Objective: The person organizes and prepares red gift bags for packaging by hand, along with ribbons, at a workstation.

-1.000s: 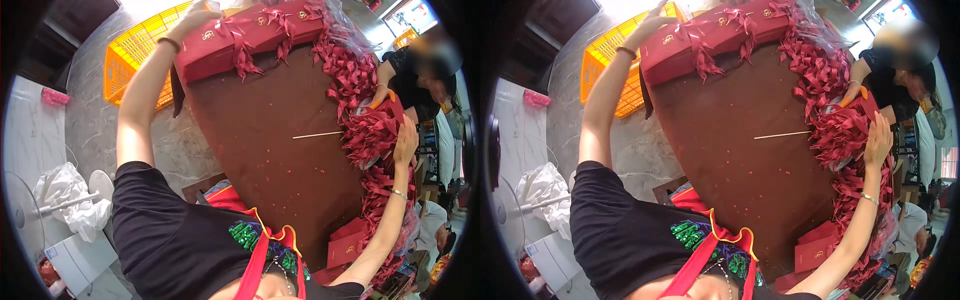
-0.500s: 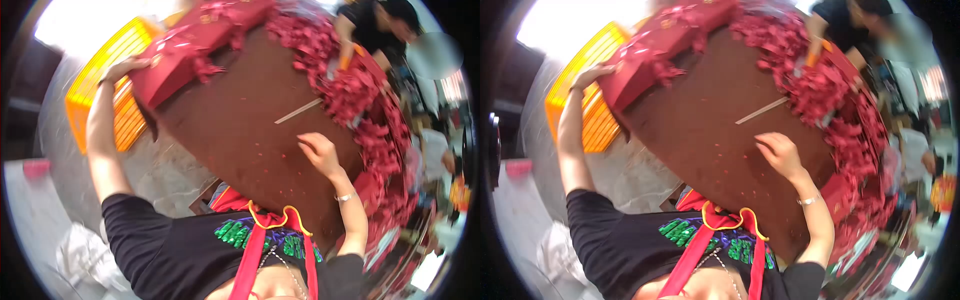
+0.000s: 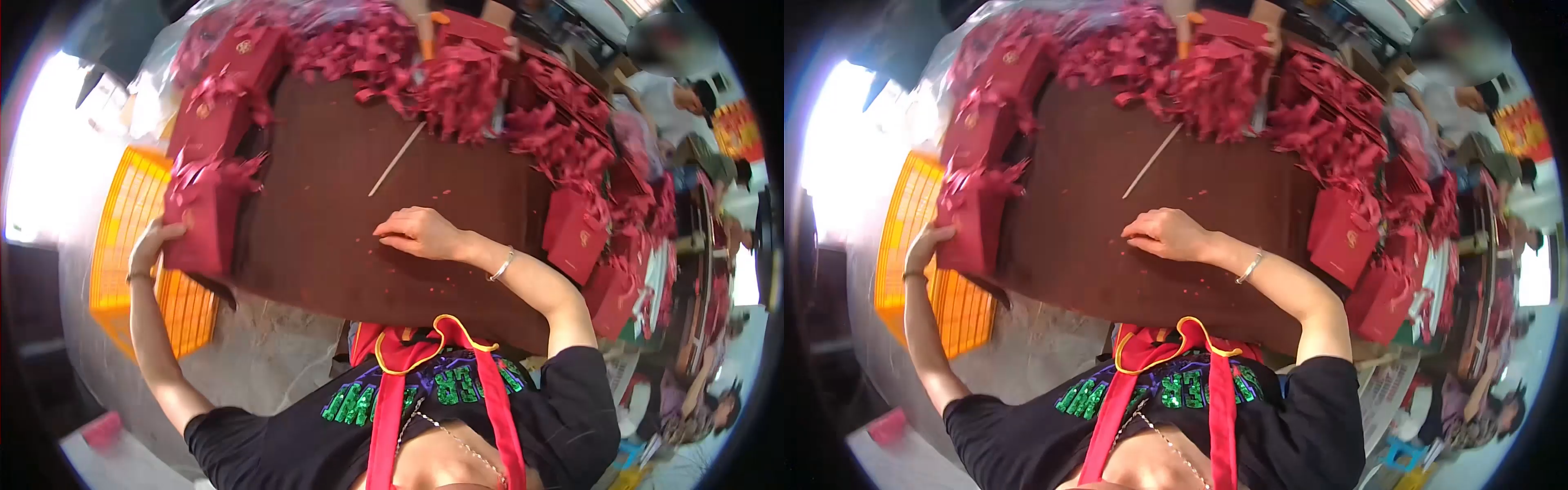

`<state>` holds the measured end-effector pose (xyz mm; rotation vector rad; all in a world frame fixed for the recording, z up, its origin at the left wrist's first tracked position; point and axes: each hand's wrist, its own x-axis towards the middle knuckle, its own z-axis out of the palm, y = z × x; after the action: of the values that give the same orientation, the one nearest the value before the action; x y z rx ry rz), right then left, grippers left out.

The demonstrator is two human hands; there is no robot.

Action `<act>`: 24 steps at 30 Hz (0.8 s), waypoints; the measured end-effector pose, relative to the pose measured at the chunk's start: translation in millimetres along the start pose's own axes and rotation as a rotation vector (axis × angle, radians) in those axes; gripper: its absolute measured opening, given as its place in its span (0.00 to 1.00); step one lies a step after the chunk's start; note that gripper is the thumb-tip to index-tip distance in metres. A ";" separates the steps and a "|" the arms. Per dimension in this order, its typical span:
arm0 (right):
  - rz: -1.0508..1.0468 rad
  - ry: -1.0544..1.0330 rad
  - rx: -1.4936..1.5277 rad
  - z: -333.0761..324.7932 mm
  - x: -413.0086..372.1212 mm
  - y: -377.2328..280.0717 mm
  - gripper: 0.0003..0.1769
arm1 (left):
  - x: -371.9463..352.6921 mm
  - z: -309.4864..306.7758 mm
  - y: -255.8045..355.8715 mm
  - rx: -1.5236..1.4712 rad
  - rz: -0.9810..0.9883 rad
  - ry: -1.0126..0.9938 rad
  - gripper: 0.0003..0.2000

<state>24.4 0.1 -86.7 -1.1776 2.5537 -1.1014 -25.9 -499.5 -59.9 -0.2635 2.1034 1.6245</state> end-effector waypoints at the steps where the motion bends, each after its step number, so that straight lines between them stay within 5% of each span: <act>1: -0.045 -0.035 0.026 3.2 4.1 -1.6 0.08 | -7.6 8.3 5.8 -0.026 0.042 -0.035 0.24; 3: 0.199 -0.110 0.195 15.5 16.8 -9.8 0.14 | -22.2 25.0 24.2 0.001 0.067 -0.040 0.22; 4: 0.143 -0.174 0.223 31.7 30.6 -12.8 0.14 | -25.4 26.3 30.3 0.057 0.055 -0.036 0.24; 7: 0.498 -0.189 0.855 77.4 84.5 -34.0 0.35 | -26.6 28.8 12.1 -0.166 0.075 0.041 0.28; 13: 0.662 -0.045 1.451 103.7 142.9 -72.0 0.34 | -35.7 83.4 -1.7 -0.055 0.096 0.208 0.36; 18: 0.522 -0.081 1.362 80.5 116.0 -59.3 0.32 | -44.7 137.9 -5.9 -0.147 0.286 0.296 0.36; 24: 0.355 0.243 1.071 21.7 55.0 -50.9 0.34 | -23.8 210.7 37.7 -0.330 0.482 0.131 0.44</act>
<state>26.0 -72.8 -58.8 -0.3109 1.6537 -2.1293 30.3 -291.6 -56.5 0.0440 2.0931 2.2961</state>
